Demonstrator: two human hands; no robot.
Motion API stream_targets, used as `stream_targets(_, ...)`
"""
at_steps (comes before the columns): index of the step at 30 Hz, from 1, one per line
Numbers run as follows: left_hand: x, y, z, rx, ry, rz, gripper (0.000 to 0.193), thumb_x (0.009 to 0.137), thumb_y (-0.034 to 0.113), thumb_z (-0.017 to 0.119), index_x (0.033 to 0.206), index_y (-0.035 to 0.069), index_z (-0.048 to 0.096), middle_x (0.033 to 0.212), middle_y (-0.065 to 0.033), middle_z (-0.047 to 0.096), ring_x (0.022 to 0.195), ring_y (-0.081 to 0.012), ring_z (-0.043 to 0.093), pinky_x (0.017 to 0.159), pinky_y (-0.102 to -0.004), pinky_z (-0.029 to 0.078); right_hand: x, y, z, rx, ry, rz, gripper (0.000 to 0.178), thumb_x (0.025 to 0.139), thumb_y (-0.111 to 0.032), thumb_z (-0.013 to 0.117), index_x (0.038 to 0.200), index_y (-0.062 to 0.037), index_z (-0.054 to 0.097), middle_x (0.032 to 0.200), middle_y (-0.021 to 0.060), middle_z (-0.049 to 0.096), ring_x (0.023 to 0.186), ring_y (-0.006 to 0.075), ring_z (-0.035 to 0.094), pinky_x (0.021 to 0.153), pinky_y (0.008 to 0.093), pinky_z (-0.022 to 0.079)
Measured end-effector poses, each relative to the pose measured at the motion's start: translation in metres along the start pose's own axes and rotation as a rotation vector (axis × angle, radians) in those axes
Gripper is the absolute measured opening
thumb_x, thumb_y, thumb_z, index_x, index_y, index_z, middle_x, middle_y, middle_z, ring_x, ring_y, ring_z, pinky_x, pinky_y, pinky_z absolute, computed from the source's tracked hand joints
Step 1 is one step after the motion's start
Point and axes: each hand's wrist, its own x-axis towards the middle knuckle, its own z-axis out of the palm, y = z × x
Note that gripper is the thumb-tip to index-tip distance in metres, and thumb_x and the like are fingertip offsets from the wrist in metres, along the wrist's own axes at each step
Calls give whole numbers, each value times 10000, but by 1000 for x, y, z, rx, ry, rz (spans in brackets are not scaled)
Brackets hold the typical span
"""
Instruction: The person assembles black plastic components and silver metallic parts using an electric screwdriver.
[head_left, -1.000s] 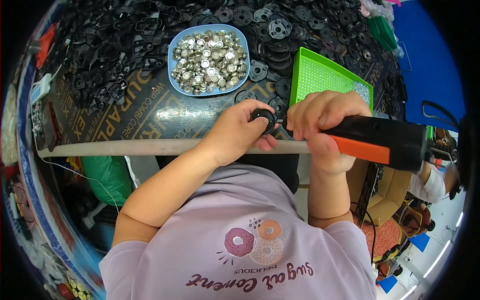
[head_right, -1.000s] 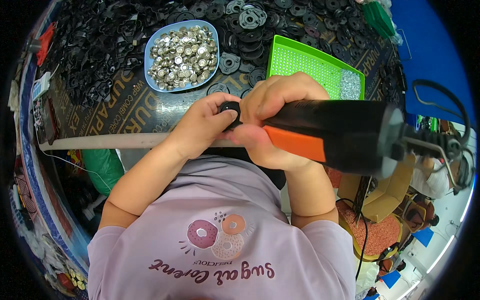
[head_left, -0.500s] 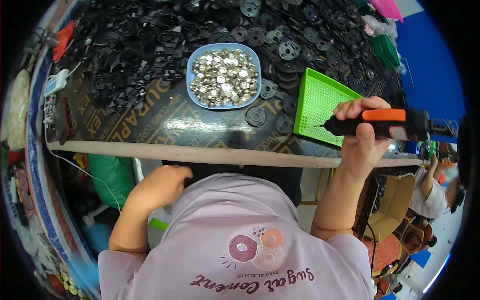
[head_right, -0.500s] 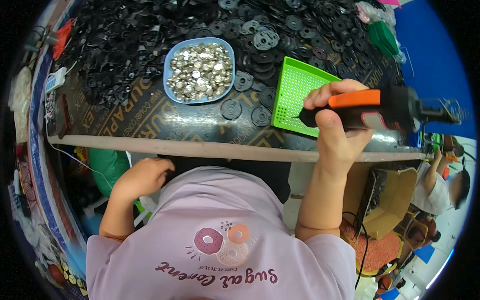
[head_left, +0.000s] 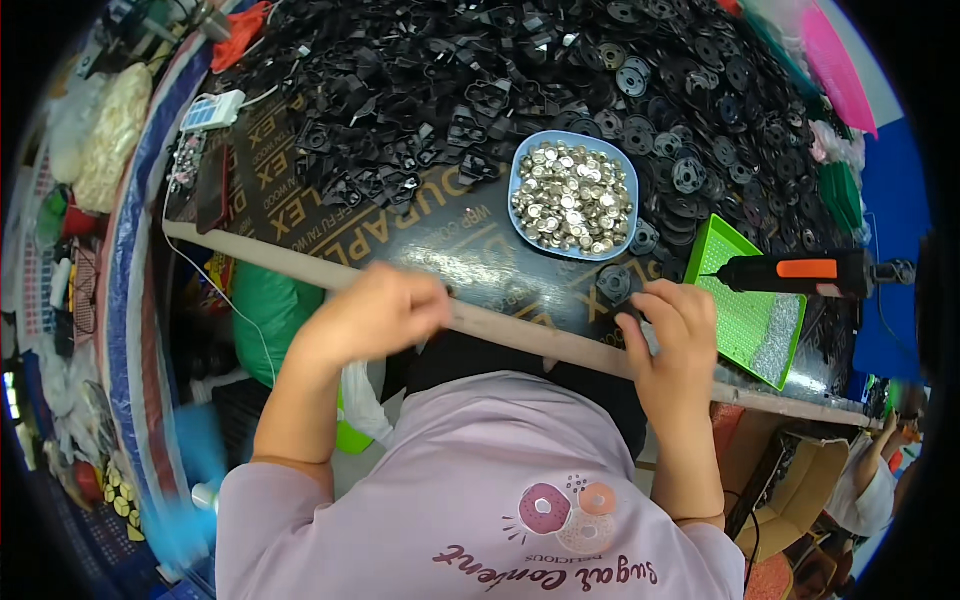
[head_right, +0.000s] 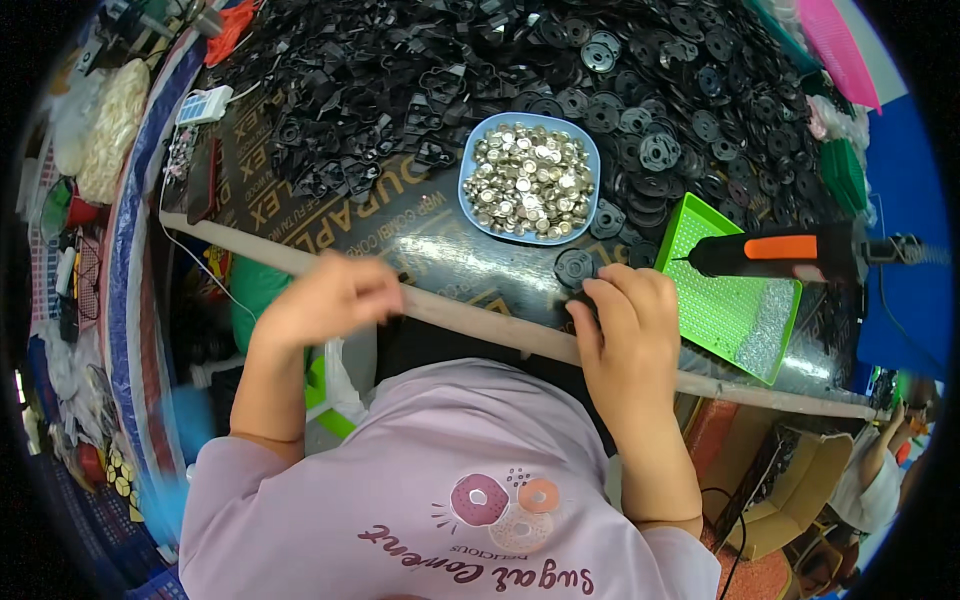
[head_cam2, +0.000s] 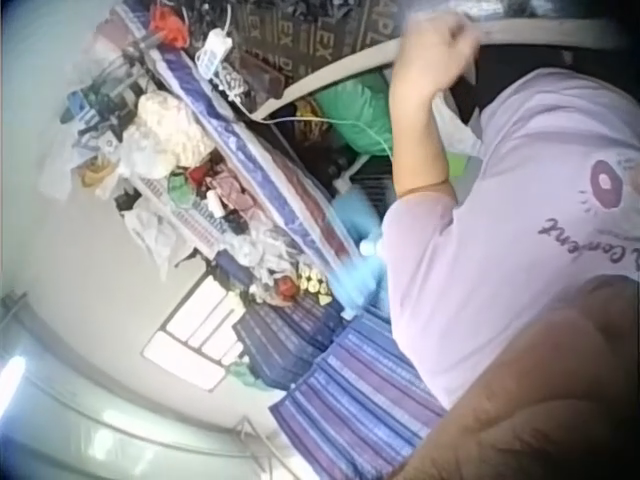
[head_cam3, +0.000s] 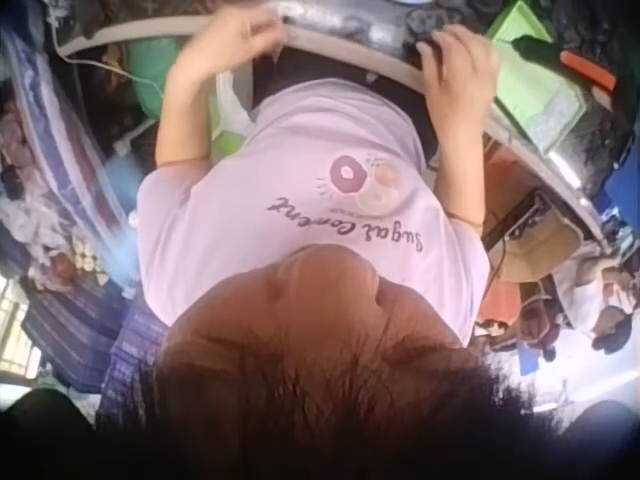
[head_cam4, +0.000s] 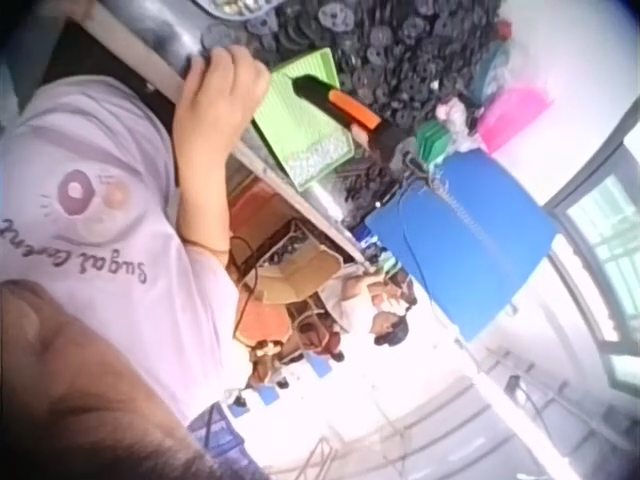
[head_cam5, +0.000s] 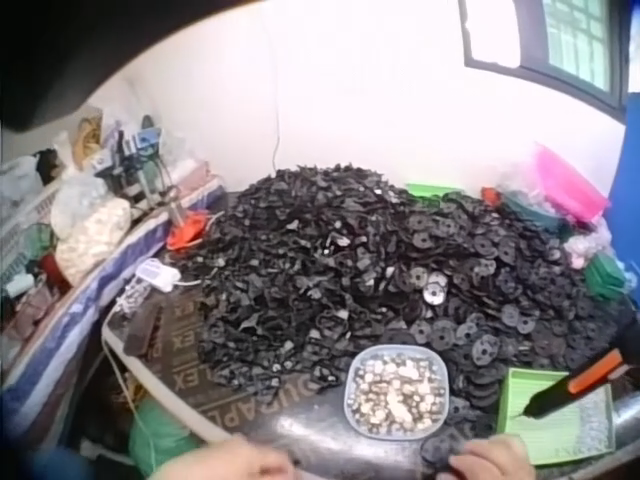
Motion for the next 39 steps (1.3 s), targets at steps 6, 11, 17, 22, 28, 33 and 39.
stream_targets(6,53,-17,-20,559,1022,-270,266,827,296,678,908,48,628,883,-144,654,818,-354,629,681,-447,495,3,7,29,-175,-145,31,302,605,-36,764,873,-9,629,974,110,629,919,319,543,797,412,450)
stream_targets(11,60,-20,-3,469,1088,-59,227,747,140,745,899,41,610,956,-91,562,948,-308,541,779,-397,462,9,11,28,-67,-202,42,235,606,-13,751,787,-5,602,990,119,626,913,314,538,794,398,450)
stream_targets(17,62,-25,4,410,1048,45,312,721,107,744,985,20,602,972,-102,614,979,-312,526,860,-392,437,5,14,21,0,-242,47,221,627,-8,749,785,-14,595,990,126,625,896,322,547,784,403,462)
stream_targets(22,68,-15,8,341,1013,90,420,711,109,753,1098,36,607,990,-108,637,1005,-301,529,886,-387,435,27,8,18,129,-174,108,174,711,-31,731,860,-13,643,908,122,664,852,313,602,764,381,482)
stream_targets(28,67,-4,8,288,929,89,303,742,33,709,1028,31,607,987,-112,613,969,-288,551,860,-367,453,65,26,53,-1,-185,-31,122,718,-33,715,837,-30,686,837,103,641,839,295,572,760,387,478)
stream_targets(33,66,19,27,-806,752,280,331,896,-32,544,1203,40,444,1051,-90,554,760,-126,625,569,-213,517,75,26,69,-89,-312,-31,121,701,-28,714,820,-43,699,847,95,644,880,293,570,795,387,477)
stream_targets(39,65,32,44,-1208,304,170,339,947,9,450,1281,55,416,1158,-104,508,849,-154,620,693,-234,512,77,26,66,42,-212,50,106,755,-29,676,854,-55,705,872,111,671,840,296,622,775,353,498)
